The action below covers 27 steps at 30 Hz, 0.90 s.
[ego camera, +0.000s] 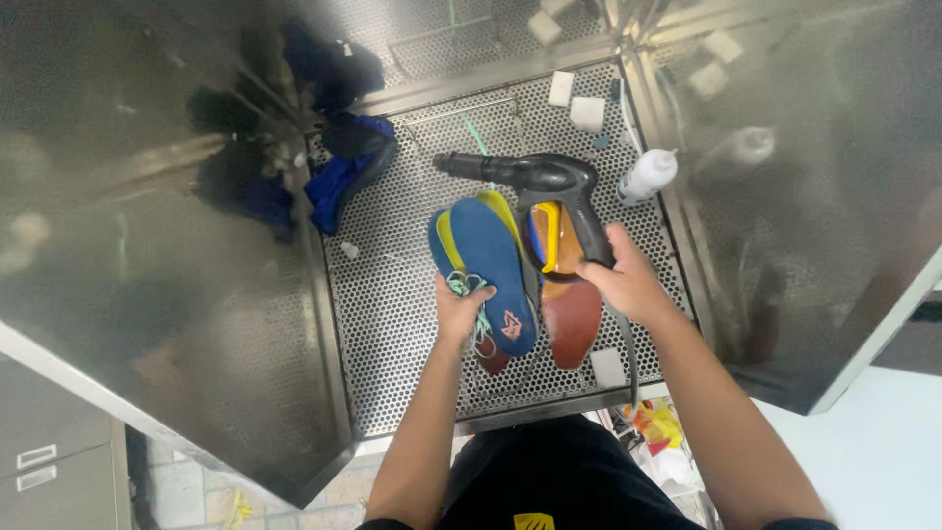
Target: The person uses a handheld steam cleaner to clean a green shoelace and a pair of flip-flops on a metal grate. They then move to a sink area and rinse a pair of white sneakers under running water.
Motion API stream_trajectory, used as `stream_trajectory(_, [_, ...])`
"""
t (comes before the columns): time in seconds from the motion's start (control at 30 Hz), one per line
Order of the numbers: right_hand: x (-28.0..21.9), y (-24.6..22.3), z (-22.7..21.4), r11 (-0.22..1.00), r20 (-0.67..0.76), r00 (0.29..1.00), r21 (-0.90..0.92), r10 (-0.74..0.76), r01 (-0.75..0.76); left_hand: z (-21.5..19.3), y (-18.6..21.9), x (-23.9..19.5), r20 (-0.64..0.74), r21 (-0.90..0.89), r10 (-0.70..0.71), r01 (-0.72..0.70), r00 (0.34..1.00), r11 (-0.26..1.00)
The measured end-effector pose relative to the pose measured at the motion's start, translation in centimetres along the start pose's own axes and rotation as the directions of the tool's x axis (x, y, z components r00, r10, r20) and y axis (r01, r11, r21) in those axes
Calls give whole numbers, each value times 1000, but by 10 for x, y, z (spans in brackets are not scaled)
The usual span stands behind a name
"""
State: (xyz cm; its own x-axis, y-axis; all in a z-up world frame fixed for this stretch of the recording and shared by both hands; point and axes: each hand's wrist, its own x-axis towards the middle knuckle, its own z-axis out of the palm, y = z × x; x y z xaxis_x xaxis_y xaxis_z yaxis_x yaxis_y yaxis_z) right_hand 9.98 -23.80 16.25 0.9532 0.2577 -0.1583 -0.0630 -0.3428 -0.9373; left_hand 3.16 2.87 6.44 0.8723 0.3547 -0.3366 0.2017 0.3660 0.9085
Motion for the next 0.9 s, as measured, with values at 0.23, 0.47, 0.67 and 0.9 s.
stream_trajectory(0.23, [31, 10, 65, 963, 239, 968, 236, 74, -132, -3, -21, -26, 115, -410, -183, 215, 976, 886])
stream_trajectory(0.47, [30, 2, 74, 947, 254, 967, 302, 25, -104, 27, -22, -32, 138, -149, -124, 145, 983, 978])
stream_trajectory(0.67, [37, 29, 7, 937, 61, 976, 273, 209, -217, -27, 11, -40, 47, 62, -178, 175, 983, 983])
stream_trajectory(0.9, [56, 71, -21, 943, -42, 959, 196, 281, -267, -98, 96, -81, 7, 16, -98, 98, 995, 995])
